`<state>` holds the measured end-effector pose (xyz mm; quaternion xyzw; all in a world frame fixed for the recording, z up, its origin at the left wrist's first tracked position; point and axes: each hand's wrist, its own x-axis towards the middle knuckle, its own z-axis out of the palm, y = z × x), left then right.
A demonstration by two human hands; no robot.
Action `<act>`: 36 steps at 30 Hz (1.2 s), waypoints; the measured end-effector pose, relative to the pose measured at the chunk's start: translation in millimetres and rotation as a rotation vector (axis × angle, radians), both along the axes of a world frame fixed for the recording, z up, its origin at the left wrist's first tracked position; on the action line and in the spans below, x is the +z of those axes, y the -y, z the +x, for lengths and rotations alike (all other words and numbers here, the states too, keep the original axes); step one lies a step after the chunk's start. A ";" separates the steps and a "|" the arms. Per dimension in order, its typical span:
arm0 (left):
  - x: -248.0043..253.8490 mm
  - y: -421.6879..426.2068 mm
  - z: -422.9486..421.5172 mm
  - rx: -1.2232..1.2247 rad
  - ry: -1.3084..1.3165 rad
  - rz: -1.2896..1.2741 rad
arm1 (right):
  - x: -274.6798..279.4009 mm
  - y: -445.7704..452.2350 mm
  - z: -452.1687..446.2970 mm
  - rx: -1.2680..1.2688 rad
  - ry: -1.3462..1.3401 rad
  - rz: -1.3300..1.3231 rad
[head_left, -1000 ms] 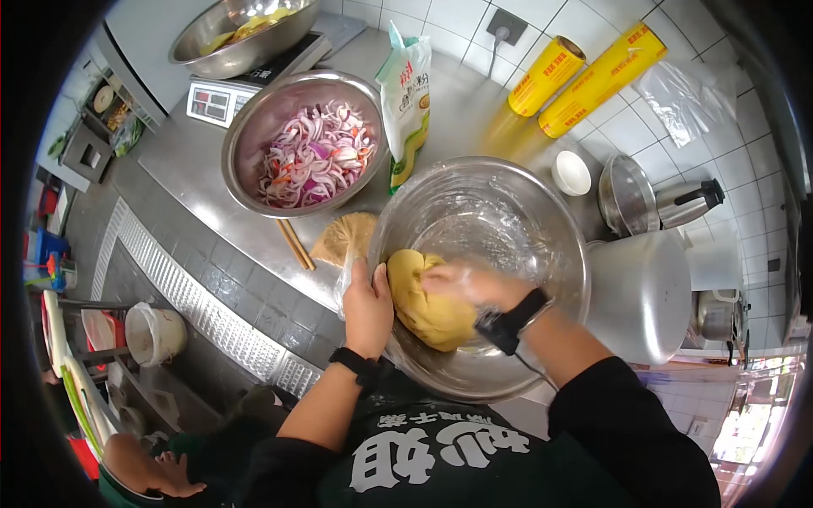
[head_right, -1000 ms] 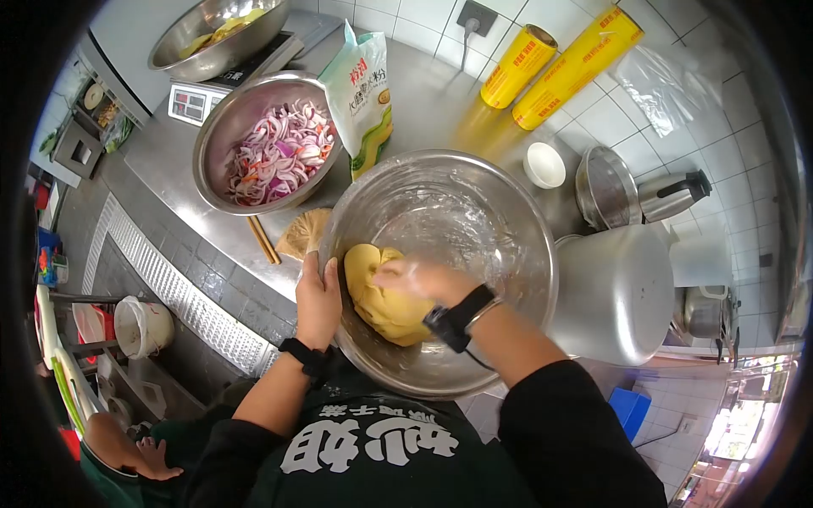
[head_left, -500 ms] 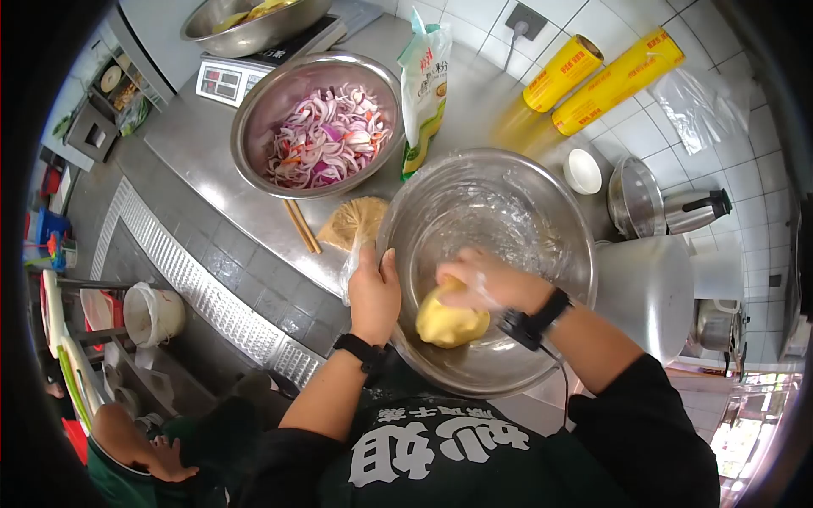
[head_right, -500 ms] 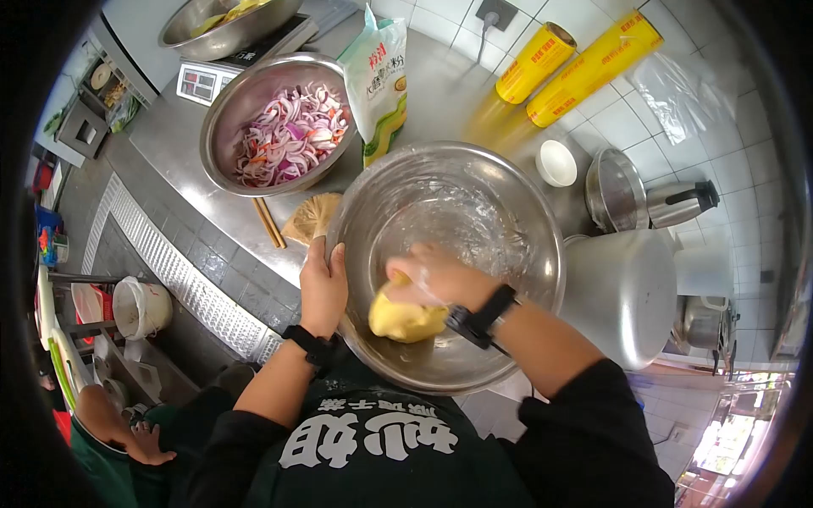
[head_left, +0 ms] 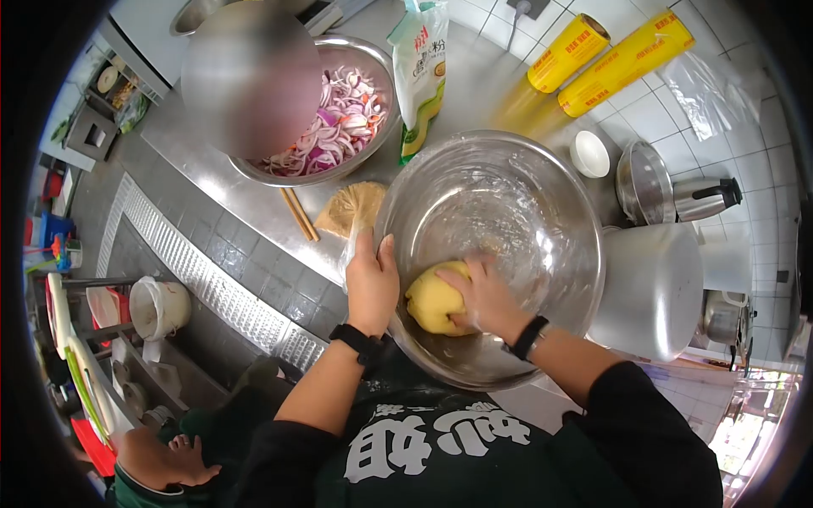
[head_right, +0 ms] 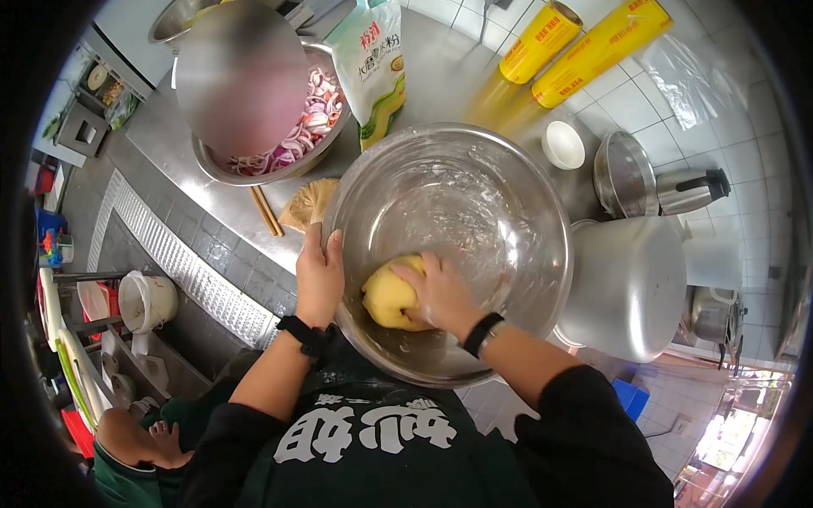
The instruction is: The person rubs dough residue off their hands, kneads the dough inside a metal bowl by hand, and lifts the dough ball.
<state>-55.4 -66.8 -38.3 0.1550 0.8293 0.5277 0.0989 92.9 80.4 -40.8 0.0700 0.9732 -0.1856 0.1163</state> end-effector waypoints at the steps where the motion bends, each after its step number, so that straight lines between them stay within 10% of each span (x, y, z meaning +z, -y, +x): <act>1: 1.8 1.3 0.6 -0.007 -0.015 -0.012 | 0.6 -0.9 -10.5 -0.035 0.062 0.035; 5: 4.5 0.5 1.1 -0.028 -0.050 -0.010 | -29.3 -26.5 -32.8 -0.146 0.028 -0.103; 10: 5.8 6.9 -1.4 -0.042 -0.027 -0.020 | -3.2 -44.9 -23.4 -0.647 -0.227 -1.023; 17: -2.0 6.1 9.3 -0.120 0.057 -0.076 | -19.5 -3.2 -44.7 -0.237 -0.201 0.125; 22: -8.8 -1.0 3.7 -0.081 0.208 -0.106 | -28.7 -20.2 -76.7 -0.466 0.298 -0.016; 30: 53.6 22.8 -7.3 -0.108 0.301 -0.135 | -8.9 -40.8 -85.4 -0.227 0.009 -0.026; 36: 42.6 -32.7 -7.5 0.415 0.424 0.245 | 10.2 -44.3 -104.0 -0.134 0.004 -0.049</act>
